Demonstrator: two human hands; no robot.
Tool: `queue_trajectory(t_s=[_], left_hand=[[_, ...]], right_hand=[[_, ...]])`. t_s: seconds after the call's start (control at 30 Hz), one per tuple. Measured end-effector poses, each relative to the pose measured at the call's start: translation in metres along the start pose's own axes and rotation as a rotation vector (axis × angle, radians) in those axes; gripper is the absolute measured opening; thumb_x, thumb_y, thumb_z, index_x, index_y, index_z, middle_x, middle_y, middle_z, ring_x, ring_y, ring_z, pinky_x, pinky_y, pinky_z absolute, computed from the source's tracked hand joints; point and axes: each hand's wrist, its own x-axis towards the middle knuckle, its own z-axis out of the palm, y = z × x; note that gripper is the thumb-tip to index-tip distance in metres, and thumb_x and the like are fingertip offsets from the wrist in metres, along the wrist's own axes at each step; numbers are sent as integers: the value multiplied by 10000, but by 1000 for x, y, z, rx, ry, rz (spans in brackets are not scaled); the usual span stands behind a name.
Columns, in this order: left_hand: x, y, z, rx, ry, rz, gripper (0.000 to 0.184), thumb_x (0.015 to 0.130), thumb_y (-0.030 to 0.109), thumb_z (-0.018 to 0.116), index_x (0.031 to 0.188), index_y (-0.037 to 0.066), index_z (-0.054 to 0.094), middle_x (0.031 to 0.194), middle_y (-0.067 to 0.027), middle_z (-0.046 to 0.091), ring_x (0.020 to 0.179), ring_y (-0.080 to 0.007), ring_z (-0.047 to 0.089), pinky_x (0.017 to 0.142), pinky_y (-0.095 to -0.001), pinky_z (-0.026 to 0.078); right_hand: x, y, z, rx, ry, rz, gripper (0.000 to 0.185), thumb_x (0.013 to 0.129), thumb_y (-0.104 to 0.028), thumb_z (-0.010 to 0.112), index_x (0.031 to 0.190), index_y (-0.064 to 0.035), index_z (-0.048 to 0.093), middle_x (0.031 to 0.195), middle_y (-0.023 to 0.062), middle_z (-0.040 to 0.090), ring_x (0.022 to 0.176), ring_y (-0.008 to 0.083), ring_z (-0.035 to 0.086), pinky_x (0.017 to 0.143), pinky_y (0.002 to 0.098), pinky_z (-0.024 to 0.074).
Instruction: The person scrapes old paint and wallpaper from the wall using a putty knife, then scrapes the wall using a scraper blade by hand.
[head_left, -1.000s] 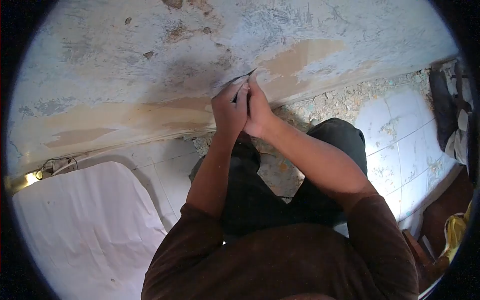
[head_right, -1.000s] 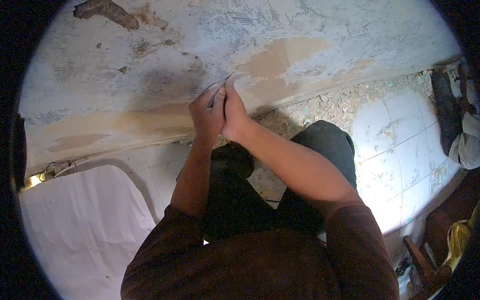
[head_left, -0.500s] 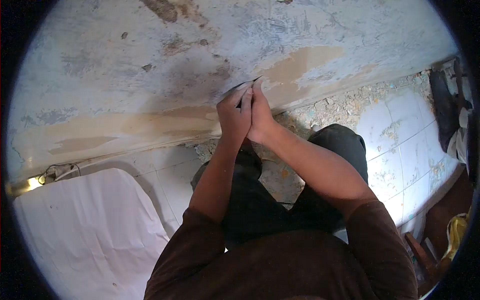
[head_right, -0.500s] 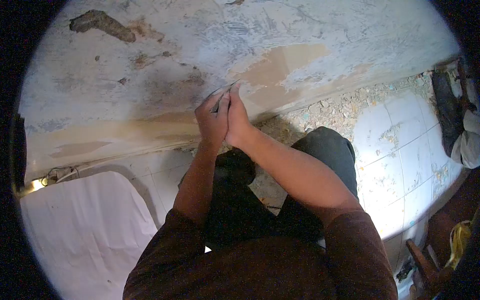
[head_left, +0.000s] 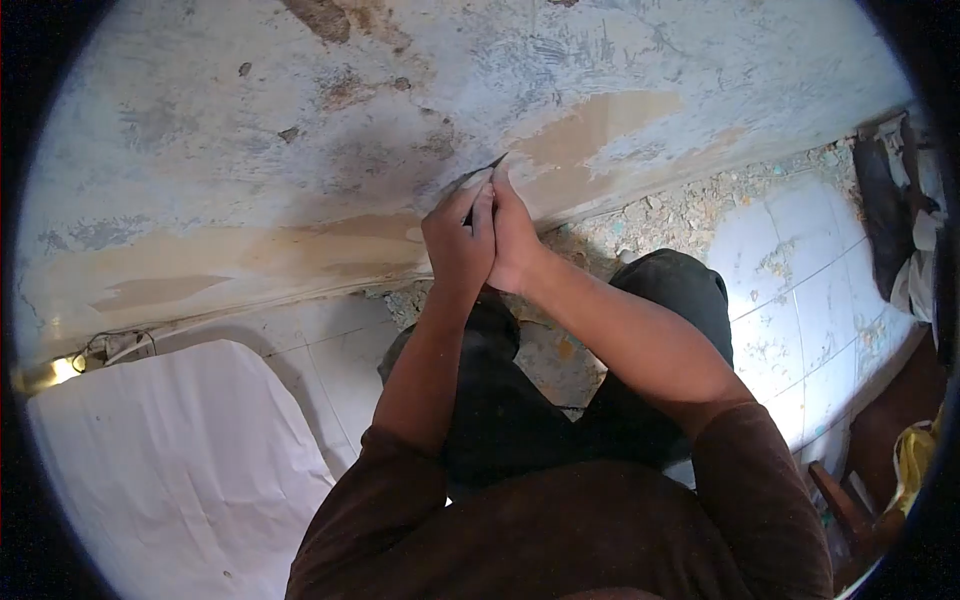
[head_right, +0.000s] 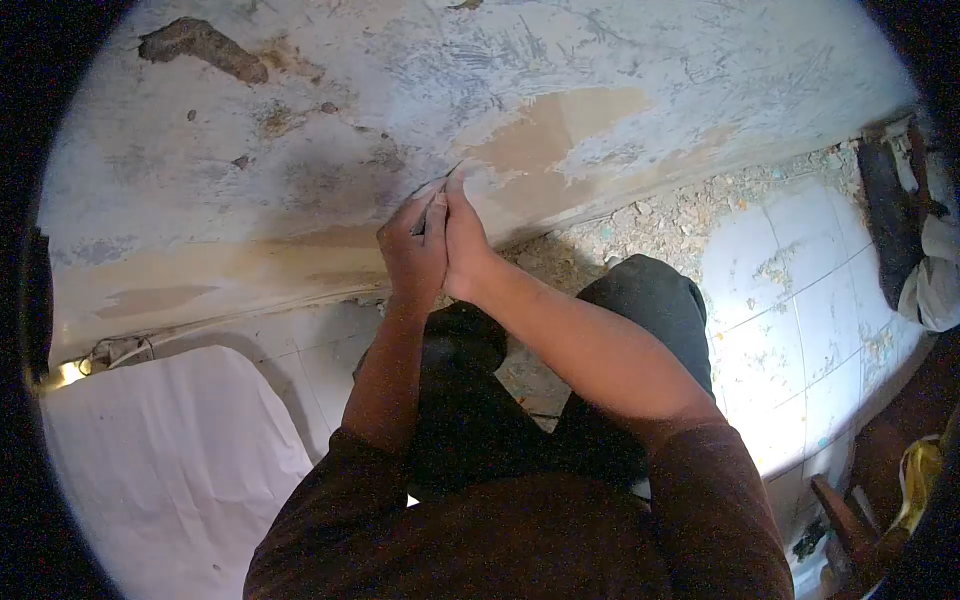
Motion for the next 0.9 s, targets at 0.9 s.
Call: queue_trajectory(t_s=[0.9], left_hand=[[0, 3, -3, 4, -30, -16, 198, 849, 55, 587, 1013, 3, 686, 950, -200, 685, 878, -347, 671, 790, -381, 514]], right_hand=[[-1, -3, -1, 32, 51, 34, 552, 933, -658, 343, 969, -147, 547, 912, 57, 592, 873, 236, 575, 799, 418, 489]])
